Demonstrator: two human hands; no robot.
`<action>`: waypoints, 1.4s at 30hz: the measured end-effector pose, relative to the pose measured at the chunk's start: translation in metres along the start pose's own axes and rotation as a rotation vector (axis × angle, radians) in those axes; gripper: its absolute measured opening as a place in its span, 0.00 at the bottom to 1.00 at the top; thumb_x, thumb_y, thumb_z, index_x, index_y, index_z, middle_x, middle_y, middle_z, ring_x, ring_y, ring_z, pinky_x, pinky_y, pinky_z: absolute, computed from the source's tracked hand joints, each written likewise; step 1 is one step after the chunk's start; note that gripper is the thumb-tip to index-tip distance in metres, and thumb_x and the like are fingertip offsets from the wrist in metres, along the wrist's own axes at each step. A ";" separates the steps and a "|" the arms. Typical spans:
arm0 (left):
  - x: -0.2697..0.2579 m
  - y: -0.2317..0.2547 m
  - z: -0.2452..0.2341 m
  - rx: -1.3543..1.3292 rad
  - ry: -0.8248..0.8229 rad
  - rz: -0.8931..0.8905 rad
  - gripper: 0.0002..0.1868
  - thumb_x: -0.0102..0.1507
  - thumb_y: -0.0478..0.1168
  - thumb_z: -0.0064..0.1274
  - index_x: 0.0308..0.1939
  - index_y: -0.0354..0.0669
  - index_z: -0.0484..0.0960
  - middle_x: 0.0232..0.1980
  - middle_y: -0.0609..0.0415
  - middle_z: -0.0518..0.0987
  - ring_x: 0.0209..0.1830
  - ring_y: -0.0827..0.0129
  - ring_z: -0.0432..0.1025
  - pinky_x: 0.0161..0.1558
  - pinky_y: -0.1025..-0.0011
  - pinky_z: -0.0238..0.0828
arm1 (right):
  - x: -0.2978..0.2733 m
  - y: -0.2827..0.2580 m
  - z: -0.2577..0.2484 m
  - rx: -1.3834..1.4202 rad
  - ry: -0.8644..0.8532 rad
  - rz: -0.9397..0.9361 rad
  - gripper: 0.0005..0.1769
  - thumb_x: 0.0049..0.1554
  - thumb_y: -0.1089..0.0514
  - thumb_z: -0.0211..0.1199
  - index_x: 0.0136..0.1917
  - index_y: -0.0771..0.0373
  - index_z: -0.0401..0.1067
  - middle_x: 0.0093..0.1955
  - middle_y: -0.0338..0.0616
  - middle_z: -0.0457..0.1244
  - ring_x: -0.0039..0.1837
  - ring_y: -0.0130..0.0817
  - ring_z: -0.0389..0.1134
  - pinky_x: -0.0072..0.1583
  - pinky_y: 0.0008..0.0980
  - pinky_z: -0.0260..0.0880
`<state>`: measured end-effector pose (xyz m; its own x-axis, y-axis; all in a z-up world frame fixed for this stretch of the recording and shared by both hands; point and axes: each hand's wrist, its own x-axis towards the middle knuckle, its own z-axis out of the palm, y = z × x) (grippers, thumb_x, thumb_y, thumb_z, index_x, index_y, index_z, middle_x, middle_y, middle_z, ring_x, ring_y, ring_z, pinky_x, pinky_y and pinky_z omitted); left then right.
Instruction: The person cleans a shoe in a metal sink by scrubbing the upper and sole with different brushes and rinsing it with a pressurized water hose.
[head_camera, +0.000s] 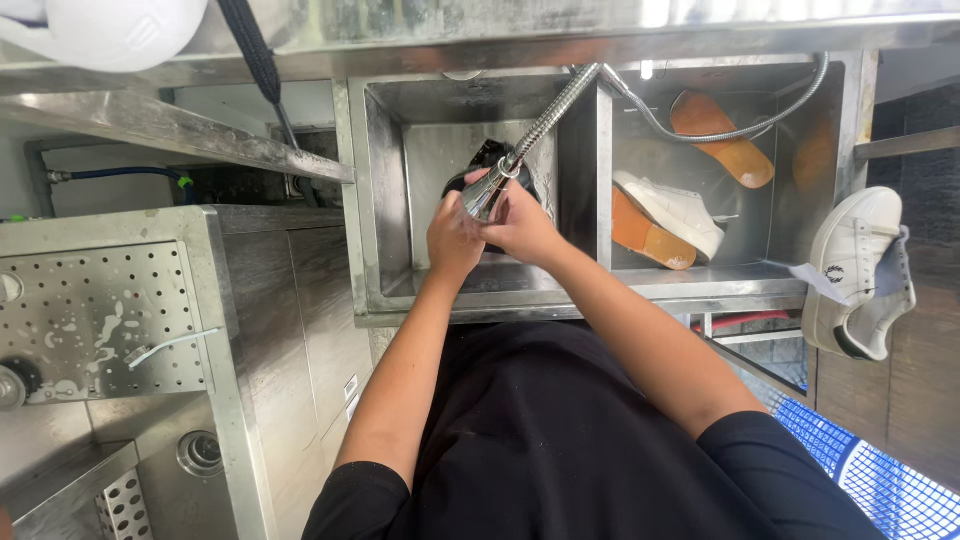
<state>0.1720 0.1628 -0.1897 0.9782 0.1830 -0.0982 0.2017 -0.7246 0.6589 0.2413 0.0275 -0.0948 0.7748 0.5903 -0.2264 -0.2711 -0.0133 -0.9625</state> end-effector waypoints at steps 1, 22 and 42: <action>0.000 -0.002 0.001 0.016 0.017 0.001 0.17 0.59 0.39 0.62 0.52 0.43 0.79 0.48 0.51 0.78 0.53 0.52 0.73 0.51 0.58 0.73 | 0.000 0.008 -0.001 -0.062 0.037 0.043 0.29 0.54 0.69 0.70 0.67 0.64 0.63 0.53 0.43 0.64 0.54 0.25 0.66 0.57 0.31 0.69; -0.040 -0.063 -0.023 -0.947 0.200 -0.633 0.18 0.67 0.47 0.58 0.53 0.37 0.82 0.47 0.56 0.82 0.47 0.73 0.72 0.52 0.73 0.68 | 0.055 0.136 0.017 -0.296 0.114 0.231 0.26 0.71 0.44 0.58 0.42 0.69 0.67 0.36 0.47 0.61 0.40 0.34 0.60 0.45 0.36 0.64; -0.053 -0.090 -0.010 -0.268 -0.050 -0.607 0.37 0.59 0.37 0.59 0.72 0.41 0.65 0.67 0.40 0.70 0.65 0.54 0.65 0.63 0.60 0.62 | -0.002 0.151 -0.030 -0.063 0.216 0.088 0.33 0.53 0.70 0.66 0.71 0.57 0.63 0.62 0.45 0.66 0.65 0.41 0.66 0.67 0.35 0.66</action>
<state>0.1013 0.2249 -0.2364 0.6969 0.4714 -0.5405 0.7049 -0.3110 0.6375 0.2163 0.0001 -0.2444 0.8561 0.3980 -0.3297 -0.3115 -0.1116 -0.9437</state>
